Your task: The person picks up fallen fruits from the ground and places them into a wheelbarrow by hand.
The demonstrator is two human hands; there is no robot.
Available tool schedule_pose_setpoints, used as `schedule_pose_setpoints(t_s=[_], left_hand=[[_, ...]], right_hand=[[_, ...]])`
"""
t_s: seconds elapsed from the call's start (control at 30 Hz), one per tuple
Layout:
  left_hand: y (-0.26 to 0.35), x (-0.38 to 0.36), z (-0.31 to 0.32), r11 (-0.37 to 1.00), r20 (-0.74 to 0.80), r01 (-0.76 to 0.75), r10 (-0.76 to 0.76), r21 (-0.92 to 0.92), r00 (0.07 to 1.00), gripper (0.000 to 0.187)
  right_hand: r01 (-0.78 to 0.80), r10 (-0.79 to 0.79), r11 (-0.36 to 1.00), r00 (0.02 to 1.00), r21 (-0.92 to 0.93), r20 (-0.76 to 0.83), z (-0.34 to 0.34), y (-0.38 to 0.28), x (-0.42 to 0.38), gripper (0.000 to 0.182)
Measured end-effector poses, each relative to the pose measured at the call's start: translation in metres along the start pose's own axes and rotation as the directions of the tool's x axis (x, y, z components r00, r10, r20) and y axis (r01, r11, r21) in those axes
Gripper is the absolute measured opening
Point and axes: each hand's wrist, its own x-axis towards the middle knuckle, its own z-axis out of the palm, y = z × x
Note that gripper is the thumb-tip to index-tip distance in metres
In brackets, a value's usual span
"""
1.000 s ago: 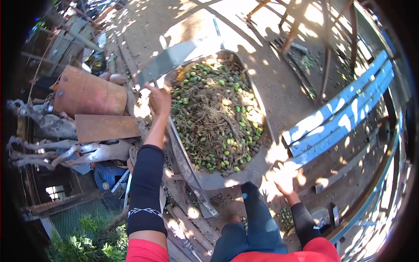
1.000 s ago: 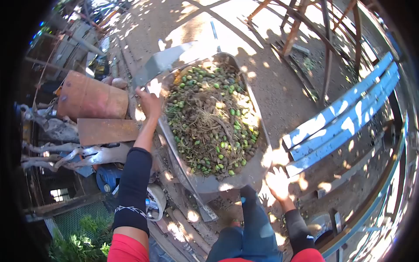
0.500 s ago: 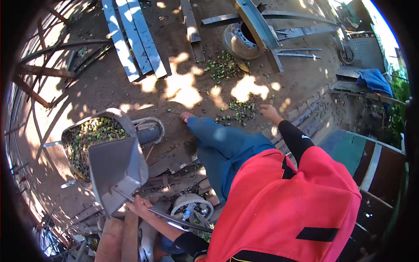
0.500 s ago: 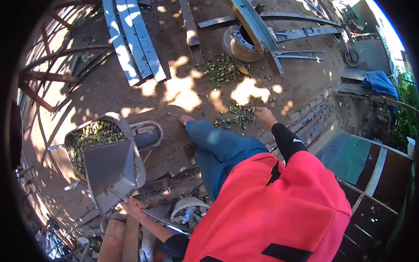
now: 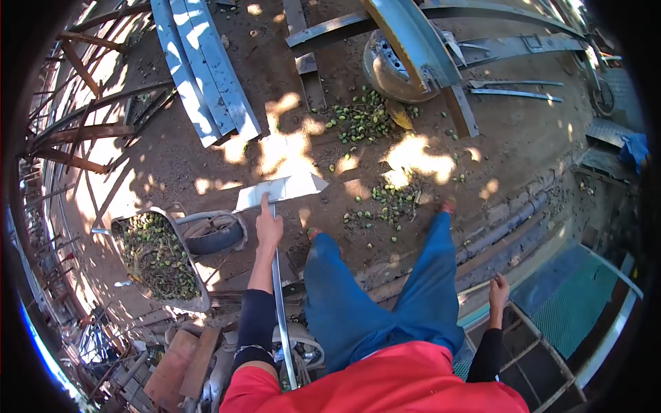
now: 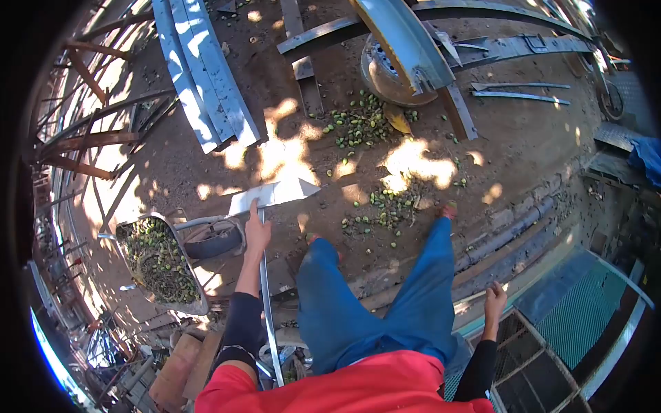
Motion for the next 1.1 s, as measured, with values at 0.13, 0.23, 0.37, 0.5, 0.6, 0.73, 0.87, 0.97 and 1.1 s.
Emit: schedule_pose_setpoints(t_s=[0.13,0.23,0.37,0.5,0.6,0.73,0.87,0.97,1.1], left_hand=[[0.043,0.166,0.126,0.991,-0.176,-0.033,0.056,0.133,0.983,0.077],[0.088,0.262,0.19,0.976,-0.361,0.045,0.036,0.212,0.932,0.072],[0.121,0.341,0.262,0.96,-0.462,0.226,-0.127,0.166,0.878,0.063],[0.122,0.367,0.306,0.94,-0.585,0.328,-0.214,0.095,0.782,0.064],[0.103,0.367,0.333,0.899,-0.608,0.423,-0.276,0.11,0.744,0.064],[0.105,0.35,0.359,0.895,-0.67,0.441,-0.291,0.061,0.683,0.062],[0.118,0.34,0.386,0.912,-0.71,0.407,-0.255,0.049,0.656,0.063],[0.122,0.364,0.406,0.748,-0.738,0.509,-0.039,0.426,0.674,0.066],[0.162,0.377,0.415,0.885,-0.75,0.458,-0.249,0.081,0.613,0.063]], right_hand=[[0.406,-0.405,0.729,0.905,-0.551,0.131,0.043,-0.012,0.177,0.04],[0.519,-0.463,0.672,0.851,-0.528,0.247,0.085,-0.083,0.31,0.043],[0.753,-0.703,0.518,0.645,-0.405,0.3,0.159,-0.14,0.418,0.04],[0.664,-0.615,0.742,0.729,-0.093,0.302,0.22,-0.13,0.406,0.037],[0.721,-0.638,0.686,0.66,-0.097,0.397,0.262,-0.108,0.349,0.036],[0.42,-0.399,0.897,0.635,0.137,0.661,0.33,-0.076,0.276,0.05],[0.489,-0.26,0.87,0.356,0.058,0.898,0.368,-0.057,0.238,0.076],[0.547,-0.239,0.835,0.459,-0.06,0.856,0.392,-0.039,0.24,0.085],[0.558,-0.246,0.822,0.526,-0.112,0.814,0.392,-0.029,0.259,0.09]])
